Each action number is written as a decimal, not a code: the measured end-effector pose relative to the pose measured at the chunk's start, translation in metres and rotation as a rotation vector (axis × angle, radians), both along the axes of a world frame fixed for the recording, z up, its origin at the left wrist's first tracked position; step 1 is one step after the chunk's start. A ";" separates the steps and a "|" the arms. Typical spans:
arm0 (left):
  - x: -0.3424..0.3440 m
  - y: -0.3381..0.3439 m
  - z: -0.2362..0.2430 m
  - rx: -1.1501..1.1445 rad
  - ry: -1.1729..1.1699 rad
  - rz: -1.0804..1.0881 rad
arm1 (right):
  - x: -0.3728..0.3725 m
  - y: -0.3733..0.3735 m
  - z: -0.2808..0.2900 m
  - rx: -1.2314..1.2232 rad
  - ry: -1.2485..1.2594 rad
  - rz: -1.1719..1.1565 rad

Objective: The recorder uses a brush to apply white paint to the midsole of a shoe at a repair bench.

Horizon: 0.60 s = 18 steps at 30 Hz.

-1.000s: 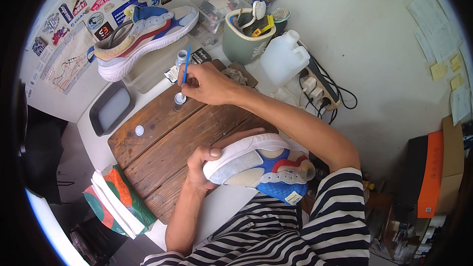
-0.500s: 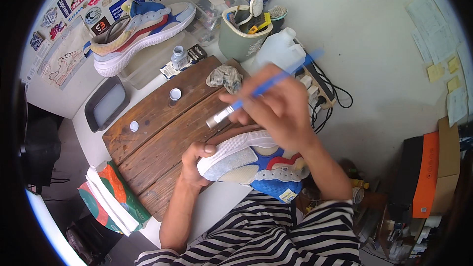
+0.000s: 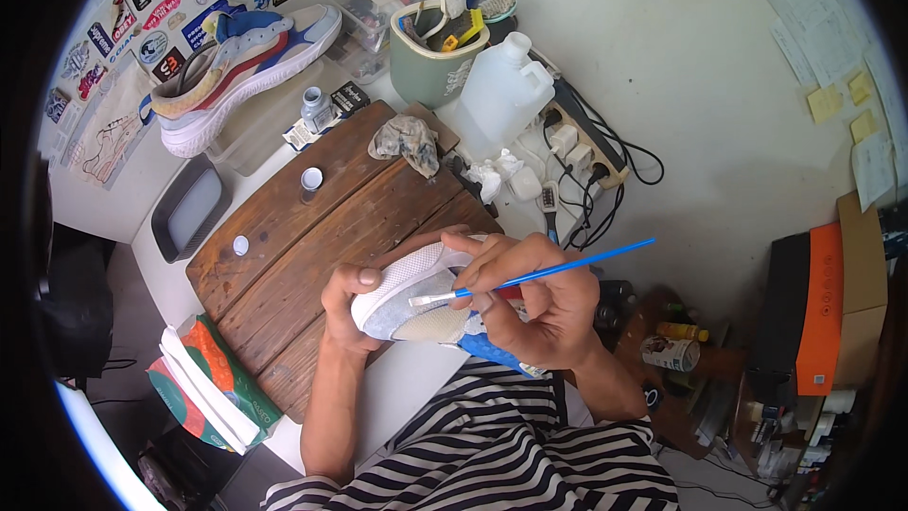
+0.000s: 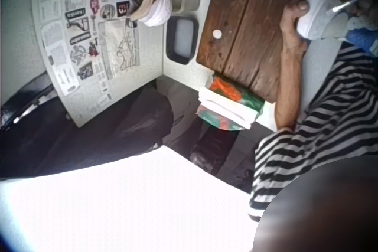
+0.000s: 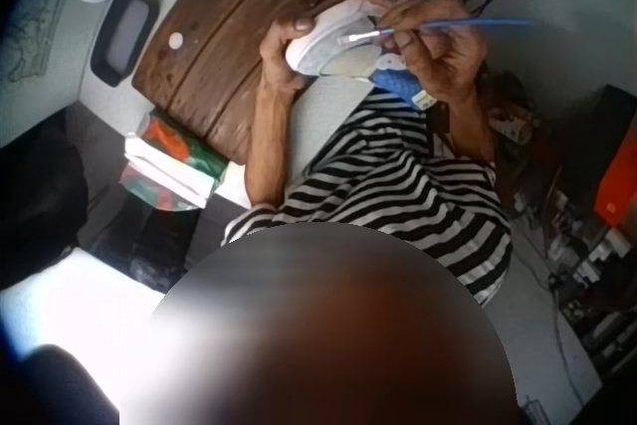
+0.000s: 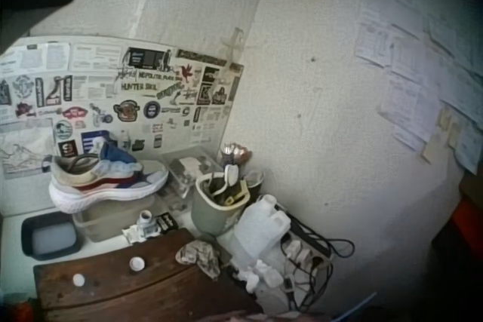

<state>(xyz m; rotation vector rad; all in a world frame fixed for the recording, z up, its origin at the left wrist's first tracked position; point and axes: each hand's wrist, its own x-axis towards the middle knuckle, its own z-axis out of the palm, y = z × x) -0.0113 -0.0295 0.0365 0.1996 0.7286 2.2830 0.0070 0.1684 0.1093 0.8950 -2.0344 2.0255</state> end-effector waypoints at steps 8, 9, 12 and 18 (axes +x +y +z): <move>0.003 0.000 0.005 -0.001 0.015 0.023 | 0.000 -0.001 0.002 0.048 0.038 -0.010; 0.003 -0.001 0.004 -0.001 0.014 0.024 | 0.001 -0.001 0.002 0.040 0.035 -0.025; 0.002 -0.002 0.003 0.022 0.003 0.002 | 0.000 0.001 0.001 0.021 0.037 -0.043; -0.001 -0.001 0.007 0.022 0.022 -0.011 | 0.001 -0.005 0.005 0.028 0.063 -0.035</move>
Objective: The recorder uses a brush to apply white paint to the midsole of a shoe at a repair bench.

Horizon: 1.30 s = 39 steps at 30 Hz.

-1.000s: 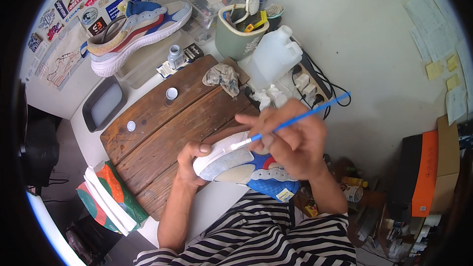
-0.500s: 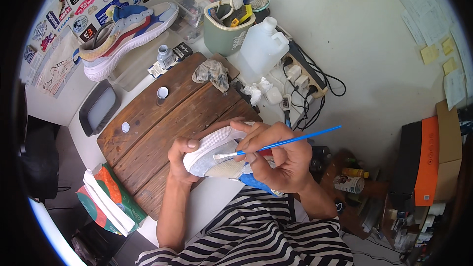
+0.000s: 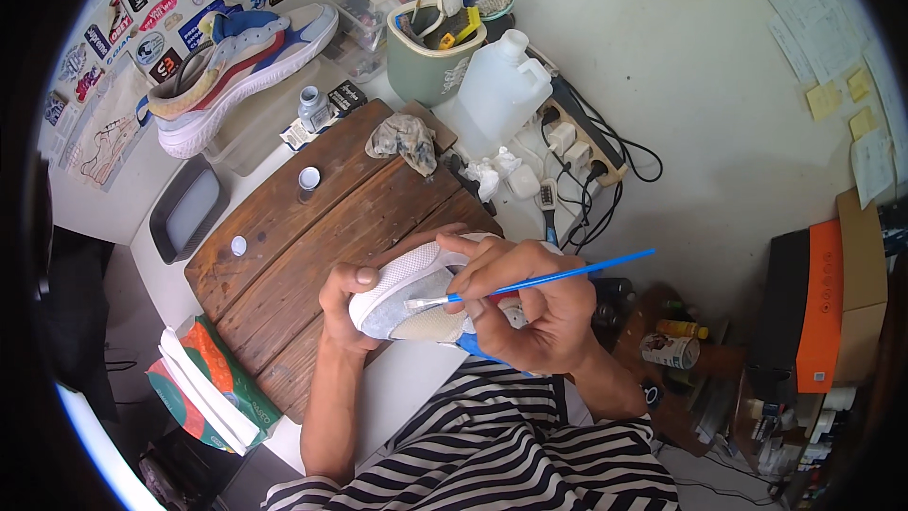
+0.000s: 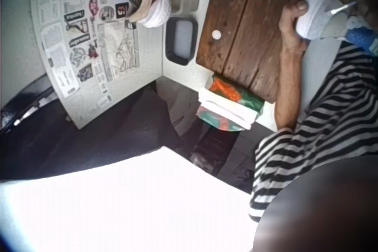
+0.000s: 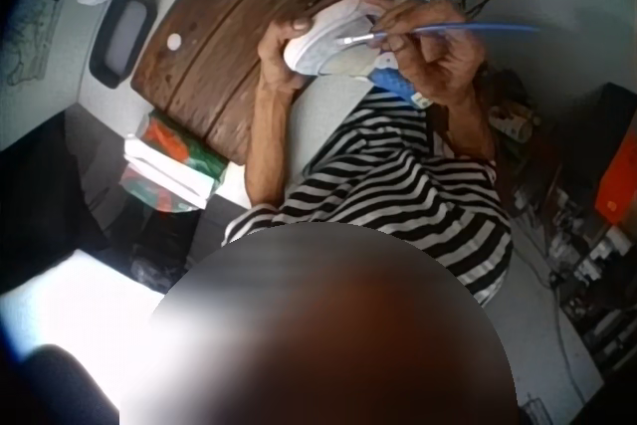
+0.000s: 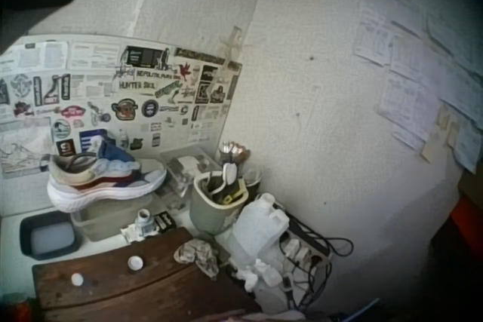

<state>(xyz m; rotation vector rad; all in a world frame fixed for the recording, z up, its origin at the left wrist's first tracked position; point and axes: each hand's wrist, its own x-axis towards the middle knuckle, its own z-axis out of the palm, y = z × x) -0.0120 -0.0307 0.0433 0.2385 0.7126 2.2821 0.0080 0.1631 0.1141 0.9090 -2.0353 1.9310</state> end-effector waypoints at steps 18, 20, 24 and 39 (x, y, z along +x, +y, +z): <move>0.000 -0.001 0.004 -0.034 0.006 0.004 | 0.004 0.013 -0.001 0.119 0.046 -0.089; 0.000 0.000 0.003 -0.057 0.007 0.009 | 0.004 0.008 0.001 0.117 0.057 -0.078; 0.000 0.000 0.002 -0.032 0.013 0.016 | 0.002 -0.003 0.004 0.101 0.086 -0.022; 0.001 0.001 0.000 -0.009 -0.013 0.009 | 0.001 0.001 0.009 0.118 0.076 -0.057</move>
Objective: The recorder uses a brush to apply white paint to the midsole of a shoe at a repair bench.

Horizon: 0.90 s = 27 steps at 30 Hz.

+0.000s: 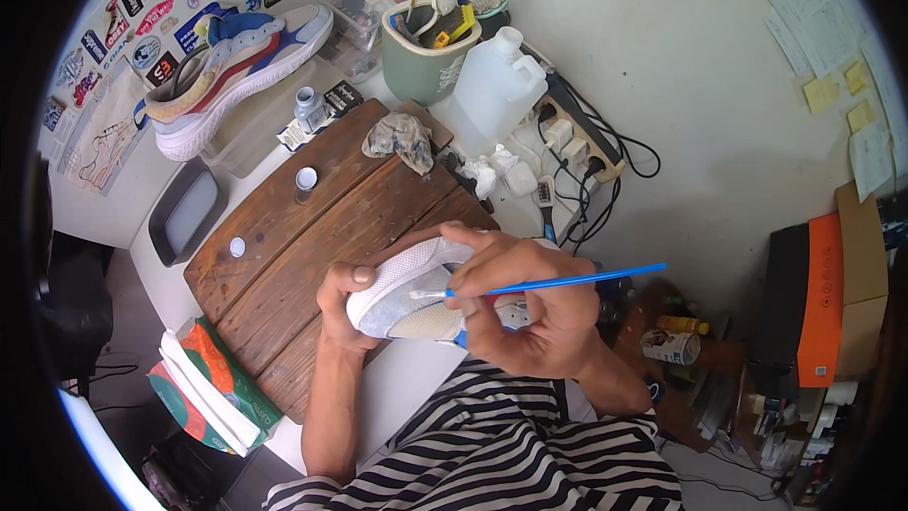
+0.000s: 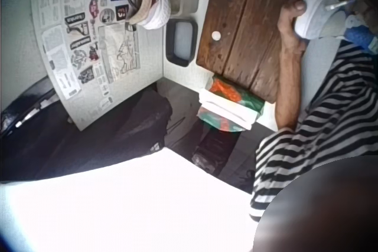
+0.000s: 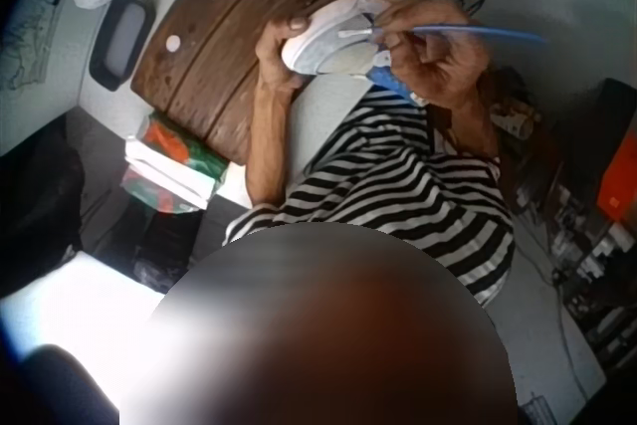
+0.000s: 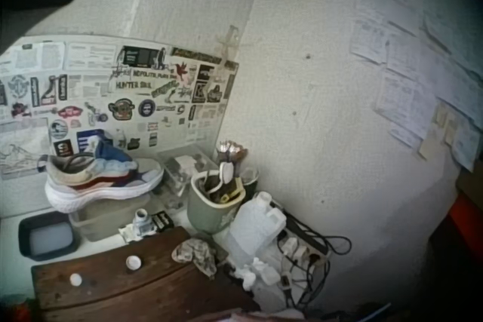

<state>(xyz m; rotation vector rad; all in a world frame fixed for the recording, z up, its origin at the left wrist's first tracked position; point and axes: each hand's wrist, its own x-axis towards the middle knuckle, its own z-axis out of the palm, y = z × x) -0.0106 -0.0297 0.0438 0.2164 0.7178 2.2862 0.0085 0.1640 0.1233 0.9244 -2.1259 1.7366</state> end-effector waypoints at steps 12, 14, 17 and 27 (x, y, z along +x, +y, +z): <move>0.001 -0.001 0.000 -0.031 -0.027 0.010 | -0.003 0.010 -0.004 0.070 -0.009 -0.053; 0.002 0.001 -0.005 0.022 -0.012 0.024 | -0.003 0.008 -0.003 0.025 -0.027 -0.060; 0.003 0.001 -0.004 -0.009 -0.053 0.025 | -0.003 -0.003 0.006 -0.023 -0.031 -0.031; 0.001 0.001 -0.003 -0.004 -0.030 0.026 | -0.006 0.006 -0.005 0.030 -0.049 -0.035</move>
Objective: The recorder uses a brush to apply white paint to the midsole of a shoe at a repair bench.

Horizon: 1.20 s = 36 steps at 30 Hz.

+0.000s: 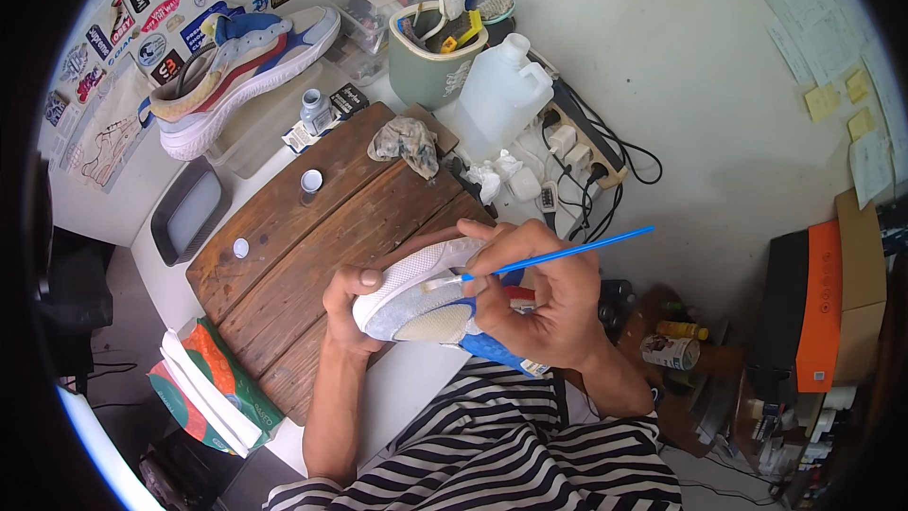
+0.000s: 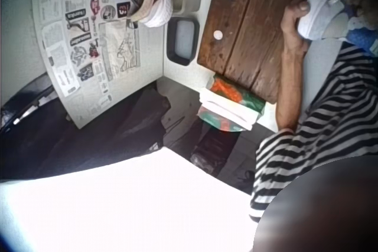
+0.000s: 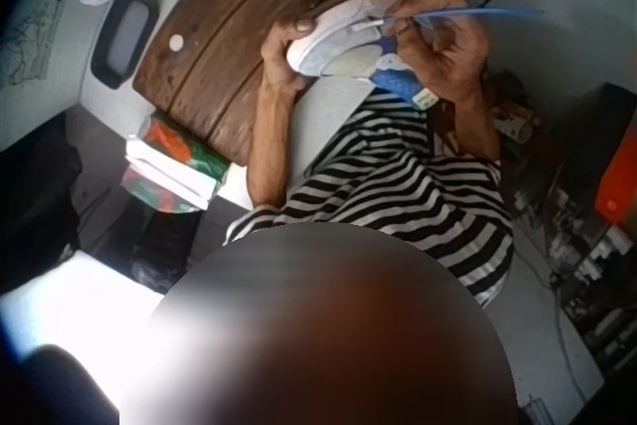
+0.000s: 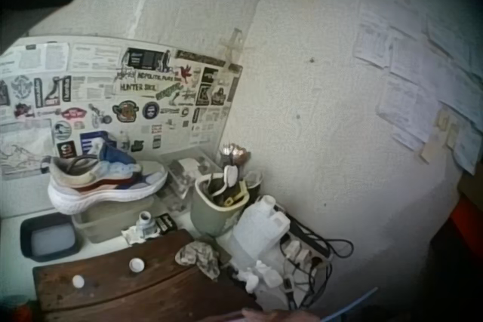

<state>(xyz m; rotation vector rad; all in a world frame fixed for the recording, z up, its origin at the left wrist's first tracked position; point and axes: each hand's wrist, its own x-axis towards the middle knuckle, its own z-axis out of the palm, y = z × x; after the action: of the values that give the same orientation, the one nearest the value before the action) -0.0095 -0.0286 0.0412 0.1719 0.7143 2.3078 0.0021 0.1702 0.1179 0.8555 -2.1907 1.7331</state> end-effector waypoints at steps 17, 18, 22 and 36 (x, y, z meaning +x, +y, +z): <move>-0.001 0.000 -0.005 0.128 -0.019 -0.035 | -0.164 -0.083 -0.049 0.174 -0.289 0.405; -0.002 0.001 -0.008 0.166 -0.033 -0.035 | -0.171 -0.091 -0.055 0.275 -0.293 0.429; -0.002 -0.001 -0.007 0.144 -0.008 -0.035 | -0.185 -0.111 -0.074 0.285 -0.333 0.447; -0.003 0.000 -0.003 0.132 0.010 -0.038 | -0.188 -0.114 -0.076 0.322 -0.246 0.412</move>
<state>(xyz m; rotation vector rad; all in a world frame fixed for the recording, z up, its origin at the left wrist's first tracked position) -0.0122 -0.0290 0.0379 0.2550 0.5585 2.3199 -0.1863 0.0557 0.0416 1.3109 -2.6564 1.7581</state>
